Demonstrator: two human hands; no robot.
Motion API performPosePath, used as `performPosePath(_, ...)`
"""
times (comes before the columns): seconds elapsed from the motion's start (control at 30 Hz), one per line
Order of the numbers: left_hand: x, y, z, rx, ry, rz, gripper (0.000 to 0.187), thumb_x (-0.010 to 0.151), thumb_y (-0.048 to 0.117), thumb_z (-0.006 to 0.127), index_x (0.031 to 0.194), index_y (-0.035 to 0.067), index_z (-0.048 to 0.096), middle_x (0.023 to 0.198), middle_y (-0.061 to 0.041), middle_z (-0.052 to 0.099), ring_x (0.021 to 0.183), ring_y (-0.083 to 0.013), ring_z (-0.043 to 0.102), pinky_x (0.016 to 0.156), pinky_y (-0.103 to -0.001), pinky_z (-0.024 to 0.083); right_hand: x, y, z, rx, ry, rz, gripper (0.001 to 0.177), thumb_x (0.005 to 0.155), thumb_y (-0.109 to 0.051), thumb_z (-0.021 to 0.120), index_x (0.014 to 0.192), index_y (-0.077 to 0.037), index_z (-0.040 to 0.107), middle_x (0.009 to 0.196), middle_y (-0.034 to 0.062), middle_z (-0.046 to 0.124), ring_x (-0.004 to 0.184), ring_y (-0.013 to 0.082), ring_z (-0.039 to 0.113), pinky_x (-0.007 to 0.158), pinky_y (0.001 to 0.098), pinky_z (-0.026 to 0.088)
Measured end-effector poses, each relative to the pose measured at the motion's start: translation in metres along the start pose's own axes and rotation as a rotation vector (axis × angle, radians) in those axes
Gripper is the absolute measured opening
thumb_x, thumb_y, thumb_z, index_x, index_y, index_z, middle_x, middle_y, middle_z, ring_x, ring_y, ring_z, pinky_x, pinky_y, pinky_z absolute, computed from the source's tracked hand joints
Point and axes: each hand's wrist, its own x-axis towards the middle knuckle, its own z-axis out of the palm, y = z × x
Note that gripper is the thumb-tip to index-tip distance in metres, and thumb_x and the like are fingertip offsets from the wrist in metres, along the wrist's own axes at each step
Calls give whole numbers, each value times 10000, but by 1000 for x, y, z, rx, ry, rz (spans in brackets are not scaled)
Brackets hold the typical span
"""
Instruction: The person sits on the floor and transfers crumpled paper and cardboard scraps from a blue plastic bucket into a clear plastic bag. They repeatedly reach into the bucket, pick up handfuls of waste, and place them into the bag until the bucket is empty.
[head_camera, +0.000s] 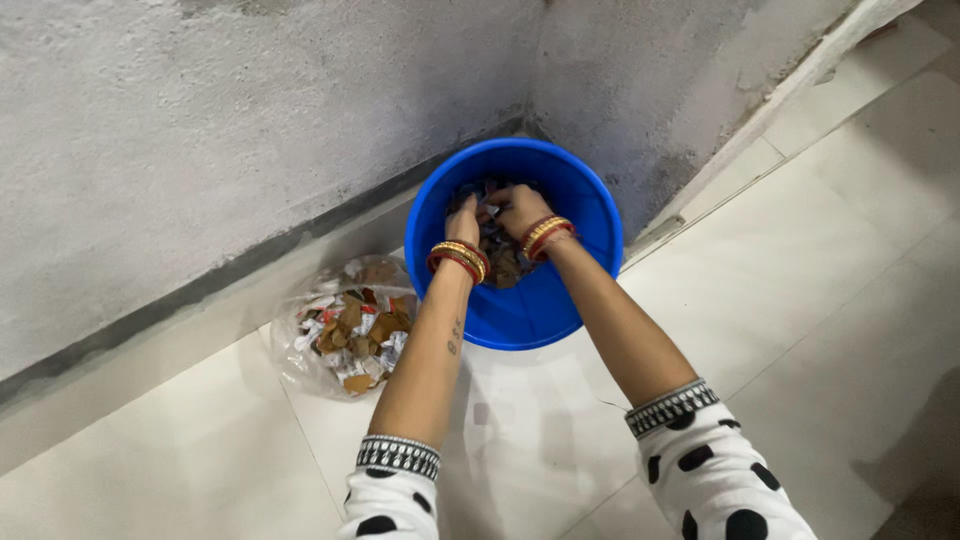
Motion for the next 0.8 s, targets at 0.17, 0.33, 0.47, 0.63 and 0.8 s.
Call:
performPosePath(0.17,-79,26,8,162,-52,200,382,937,312,634,1000,-39,769,978,-143,763,878,-228,684,804,-357,523,-57,-29,-42,229,-29,-96,392,797,84,580,1135,-8,757,987,152,785,897,175,737,837,324,567)
performPosePath(0.33,-160,65,6,581,25,593,331,990,306,632,1038,12,776,998,-111,738,936,-183,665,860,-344,506,-103,-60,-59,496,-69,-64,478,838,134,458,1218,24,725,1016,86,755,873,149,699,796,298,580)
performPosePath(0.47,-207,84,-13,490,145,590,248,956,255,676,1027,27,744,975,-80,713,833,-142,676,768,-305,540,-128,-103,-53,527,-62,-216,443,889,137,455,1238,16,698,1117,74,725,965,127,716,874,273,584)
performPosePath(0.63,-220,89,-89,218,54,689,125,987,125,699,1048,15,701,975,-43,719,888,-104,662,803,-249,548,-146,-154,-12,376,-108,-319,467,873,145,457,1237,-19,698,1124,132,697,956,193,735,813,325,609)
performPosePath(0.8,-211,78,-179,193,87,535,150,950,63,703,1092,15,698,1026,-33,725,927,-97,665,847,-245,550,-139,-177,57,200,-122,-524,511,794,146,486,1232,-10,697,1145,214,698,1006,339,721,881,406,585)
